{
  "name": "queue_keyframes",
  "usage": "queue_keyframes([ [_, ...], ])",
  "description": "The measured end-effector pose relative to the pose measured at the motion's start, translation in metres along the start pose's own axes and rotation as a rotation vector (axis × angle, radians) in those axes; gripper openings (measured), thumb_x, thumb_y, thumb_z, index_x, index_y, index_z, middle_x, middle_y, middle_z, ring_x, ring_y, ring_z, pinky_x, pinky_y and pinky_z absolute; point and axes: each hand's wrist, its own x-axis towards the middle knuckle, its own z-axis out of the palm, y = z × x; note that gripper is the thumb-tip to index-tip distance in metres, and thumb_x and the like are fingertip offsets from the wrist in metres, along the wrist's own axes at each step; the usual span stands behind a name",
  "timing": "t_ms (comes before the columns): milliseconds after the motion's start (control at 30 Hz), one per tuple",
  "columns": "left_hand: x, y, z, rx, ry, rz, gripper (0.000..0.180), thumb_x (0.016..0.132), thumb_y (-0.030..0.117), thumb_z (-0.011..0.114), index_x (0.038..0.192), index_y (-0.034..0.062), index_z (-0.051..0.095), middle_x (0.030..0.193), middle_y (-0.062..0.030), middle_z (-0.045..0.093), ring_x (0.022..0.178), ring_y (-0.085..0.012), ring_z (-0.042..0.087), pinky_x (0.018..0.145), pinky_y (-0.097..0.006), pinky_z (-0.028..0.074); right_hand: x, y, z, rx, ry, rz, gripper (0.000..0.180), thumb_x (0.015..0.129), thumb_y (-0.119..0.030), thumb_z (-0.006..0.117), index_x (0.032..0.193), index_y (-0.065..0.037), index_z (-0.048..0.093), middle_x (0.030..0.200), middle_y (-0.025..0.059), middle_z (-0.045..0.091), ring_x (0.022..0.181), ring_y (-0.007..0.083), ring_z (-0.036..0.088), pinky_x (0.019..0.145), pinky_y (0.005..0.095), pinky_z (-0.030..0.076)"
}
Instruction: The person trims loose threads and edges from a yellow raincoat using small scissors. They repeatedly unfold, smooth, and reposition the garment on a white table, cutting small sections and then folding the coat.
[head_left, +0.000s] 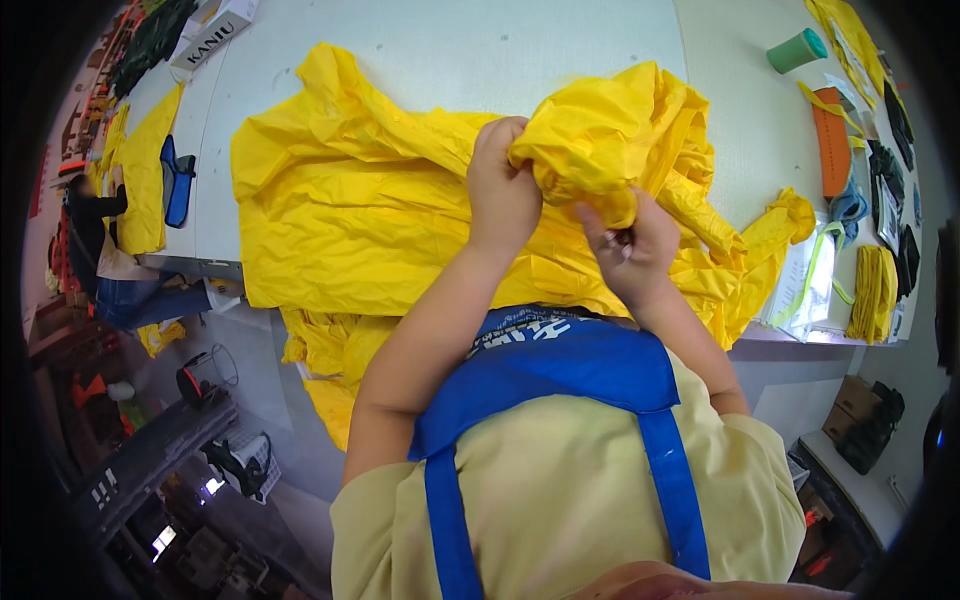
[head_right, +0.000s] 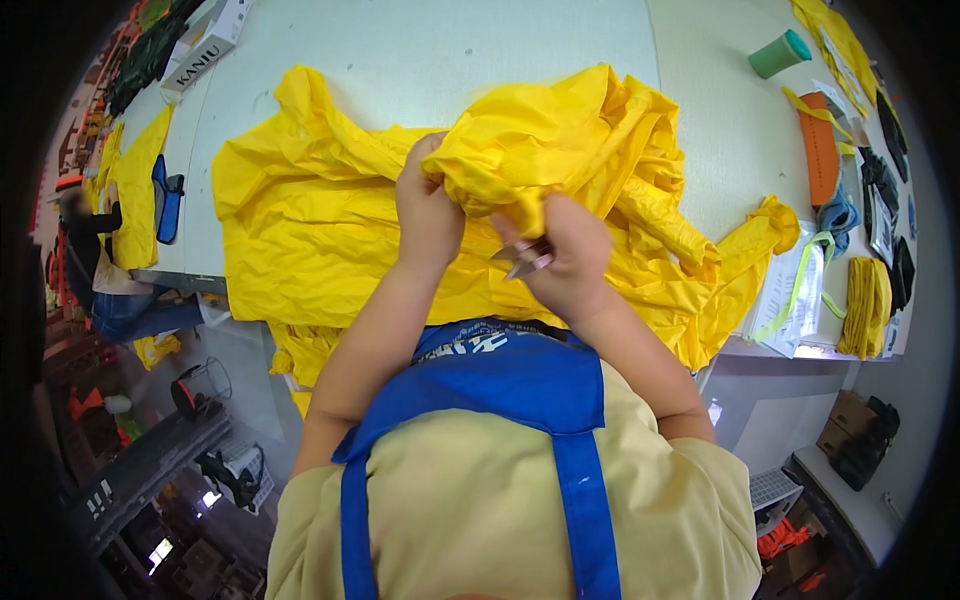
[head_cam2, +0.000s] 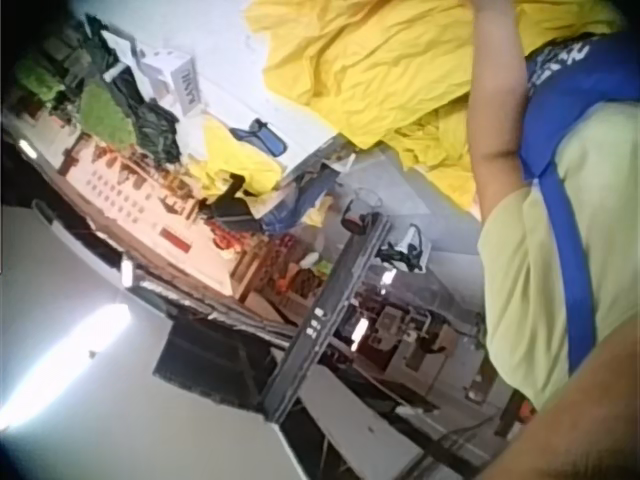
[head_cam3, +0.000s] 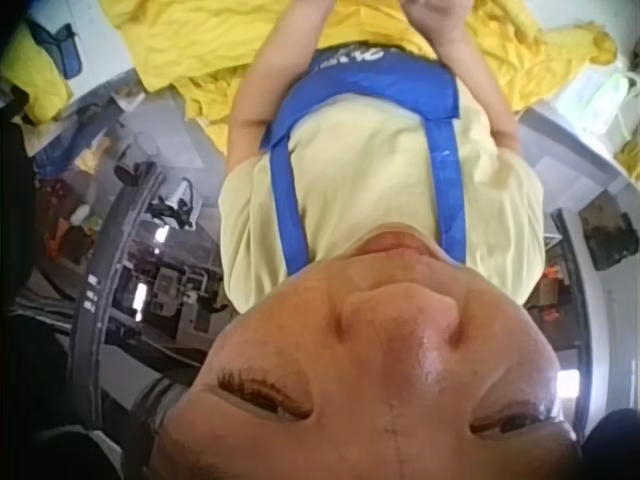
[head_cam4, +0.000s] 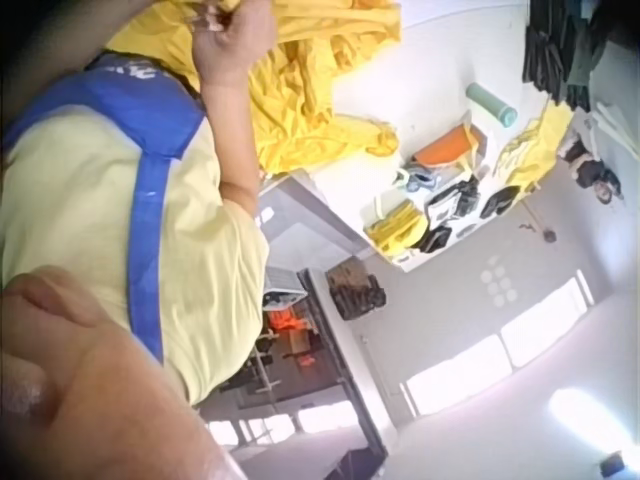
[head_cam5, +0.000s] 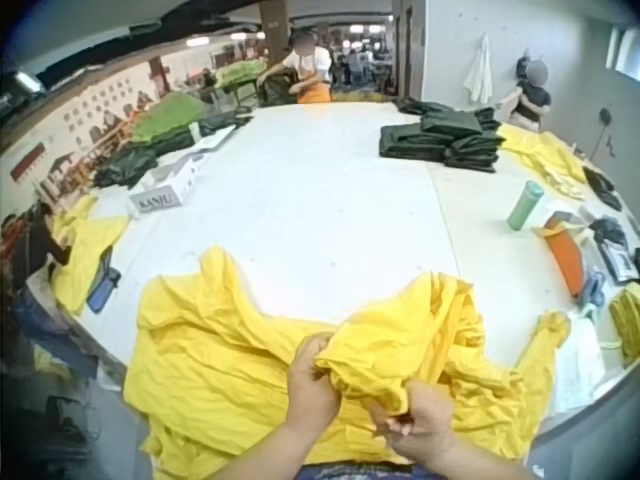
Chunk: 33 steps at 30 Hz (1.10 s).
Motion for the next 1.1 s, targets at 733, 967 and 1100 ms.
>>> queue_keyframes([
  [733,0.146,0.0,-0.11,0.032,-0.097,0.101,0.051,0.087,0.016,0.06,0.132,0.0109,0.036,0.134,-0.0145,0.035,0.122,-0.029,0.033,0.101,-0.035,0.031,0.111,0.233,-0.082,0.026,-0.265,0.641,0.021,0.089,-0.016,0.057,0.105,-0.003,0.061,0.087,0.0019,0.063,0.085,0.016,0.061,0.073,0.0274,0.048],
  [967,-0.019,-0.113,-0.148,0.972,-0.317,-0.042,0.04,0.078,0.015,0.067,0.116,0.0089,0.054,0.123,-0.0155,0.048,0.117,-0.0333,0.042,0.097,-0.04,0.037,0.125,0.2,-0.062,0.218,0.429,0.422,0.017,0.093,-0.012,0.048,0.103,-0.003,0.059,0.089,0.0013,0.058,0.077,0.0081,0.054,0.069,0.0202,0.043],
  [1100,-0.039,-0.127,-0.134,1.178,-0.382,0.048,0.037,0.077,0.012,0.067,0.113,0.011,0.056,0.119,-0.014,0.049,0.115,-0.0334,0.043,0.095,-0.042,0.038,0.017,0.184,0.0,0.06,-0.503,0.251,0.023,0.087,-0.015,0.06,0.106,-0.004,0.062,0.102,0.0096,0.066,0.089,0.0196,0.064,0.08,0.0303,0.049],
])
